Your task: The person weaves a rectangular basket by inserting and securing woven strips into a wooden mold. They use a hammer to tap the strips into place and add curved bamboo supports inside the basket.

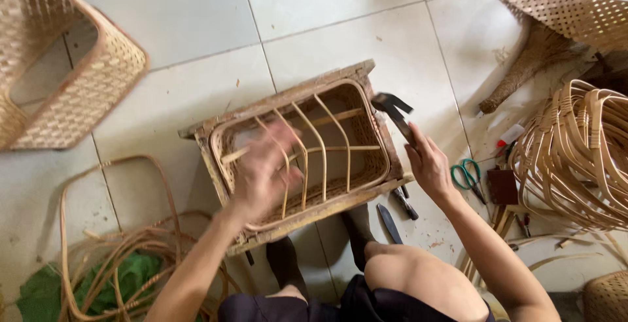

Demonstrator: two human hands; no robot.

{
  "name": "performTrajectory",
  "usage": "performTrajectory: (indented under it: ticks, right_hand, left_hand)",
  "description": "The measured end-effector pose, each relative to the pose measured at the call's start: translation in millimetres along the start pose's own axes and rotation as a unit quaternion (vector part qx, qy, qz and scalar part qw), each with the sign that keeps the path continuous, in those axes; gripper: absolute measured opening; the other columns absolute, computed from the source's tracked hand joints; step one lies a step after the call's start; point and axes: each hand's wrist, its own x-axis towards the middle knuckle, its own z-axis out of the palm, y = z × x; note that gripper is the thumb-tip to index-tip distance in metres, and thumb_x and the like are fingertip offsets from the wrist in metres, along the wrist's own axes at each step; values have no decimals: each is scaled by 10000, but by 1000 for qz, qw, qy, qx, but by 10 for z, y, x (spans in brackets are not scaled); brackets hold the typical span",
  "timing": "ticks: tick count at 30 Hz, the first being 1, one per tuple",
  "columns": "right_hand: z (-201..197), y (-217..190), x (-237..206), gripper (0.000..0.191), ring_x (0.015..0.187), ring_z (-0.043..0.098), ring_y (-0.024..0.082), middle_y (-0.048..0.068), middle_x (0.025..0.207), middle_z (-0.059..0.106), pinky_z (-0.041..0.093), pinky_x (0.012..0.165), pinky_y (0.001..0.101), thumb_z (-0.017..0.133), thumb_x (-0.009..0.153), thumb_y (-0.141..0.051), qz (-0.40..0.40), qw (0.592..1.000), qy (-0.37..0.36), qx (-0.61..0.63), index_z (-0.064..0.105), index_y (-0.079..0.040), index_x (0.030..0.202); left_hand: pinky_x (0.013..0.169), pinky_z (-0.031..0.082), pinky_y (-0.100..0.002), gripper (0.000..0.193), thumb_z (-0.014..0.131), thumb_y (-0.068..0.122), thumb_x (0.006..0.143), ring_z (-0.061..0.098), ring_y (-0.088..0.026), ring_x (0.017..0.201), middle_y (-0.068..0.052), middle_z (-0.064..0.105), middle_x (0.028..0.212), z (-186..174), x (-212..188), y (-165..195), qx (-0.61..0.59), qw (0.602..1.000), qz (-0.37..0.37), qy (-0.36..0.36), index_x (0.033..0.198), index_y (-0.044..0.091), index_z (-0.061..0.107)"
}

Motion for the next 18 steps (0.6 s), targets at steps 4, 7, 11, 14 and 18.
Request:
performTrajectory:
  ticks: [4,7,11,14,18]
  right_hand:
    - [-247,58,-488,534,659,612,347,194,878,656,501,609,452,649,983,-106,68,994,-80,-29,506,-84,1496]
    - [-296,-32,-824,514,706,627,344,193,914,649,527,627,427,630,967,-95,40,998,-41,-17,514,-64,1467]
    - [-408,-86,-1167,517,704,634,352,166,895,639,531,613,439,638,943,-109,70,995,-73,1,525,-79,1446]
    - [-490,-109,-1311,517,660,636,335,134,889,648,525,569,442,645,926,-114,48,990,-131,3,522,-98,1428]
    - [-438,-239,-1317,632,608,612,348,123,831,618,502,519,461,695,868,-135,10,968,-249,2,499,-118,1469]
  left_hand:
    - [1235,313,-500,518,543,375,1066,315,-302,1555,-143,372,1630,-184,-307,1339,-433,800,78,-408,1532,184,425]
    - [1206,352,-482,490,503,419,1074,389,-277,1484,-132,434,1558,-431,-294,1226,-303,834,127,-443,1506,194,447]
    - [1167,406,-457,472,450,477,1085,488,-243,1389,-118,516,1462,-555,-462,1307,-106,877,4,-469,1472,207,478]
    - [1138,445,-438,474,410,520,1093,562,-218,1317,-108,578,1390,-624,-795,1208,-139,889,-203,-385,1446,217,501]
    - [1223,379,-461,611,606,419,983,462,-322,1497,-199,494,1609,-345,-1235,-182,2,979,-198,49,1473,58,550]
